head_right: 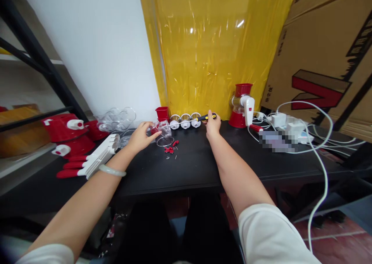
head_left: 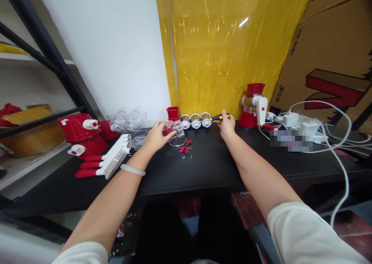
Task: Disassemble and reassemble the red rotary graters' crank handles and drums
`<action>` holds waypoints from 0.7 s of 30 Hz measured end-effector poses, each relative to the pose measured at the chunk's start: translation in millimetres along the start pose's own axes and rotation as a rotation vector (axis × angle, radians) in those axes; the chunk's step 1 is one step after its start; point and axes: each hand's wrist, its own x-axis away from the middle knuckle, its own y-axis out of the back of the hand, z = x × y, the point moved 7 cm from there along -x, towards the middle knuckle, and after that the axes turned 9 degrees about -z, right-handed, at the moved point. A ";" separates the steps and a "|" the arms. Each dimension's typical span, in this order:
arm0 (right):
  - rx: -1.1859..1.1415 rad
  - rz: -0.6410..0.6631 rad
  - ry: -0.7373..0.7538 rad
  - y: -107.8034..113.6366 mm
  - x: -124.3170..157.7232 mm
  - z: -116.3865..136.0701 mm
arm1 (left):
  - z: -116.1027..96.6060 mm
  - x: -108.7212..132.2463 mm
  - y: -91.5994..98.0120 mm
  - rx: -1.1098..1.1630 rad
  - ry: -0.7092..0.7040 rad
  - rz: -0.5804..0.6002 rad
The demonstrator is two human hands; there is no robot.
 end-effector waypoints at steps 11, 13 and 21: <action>-0.189 -0.149 -0.147 -1.1 12.3 6.7 | 1.4 -1.6 -0.6 0.026 0.015 0.005; -0.180 -0.170 -0.162 -0.6 15.1 6.9 | 1.3 -1.7 -0.5 0.026 0.017 0.004; -0.021 -0.201 0.053 0.7 14.4 11.7 | 2.2 -1.8 -0.4 0.035 0.018 -0.006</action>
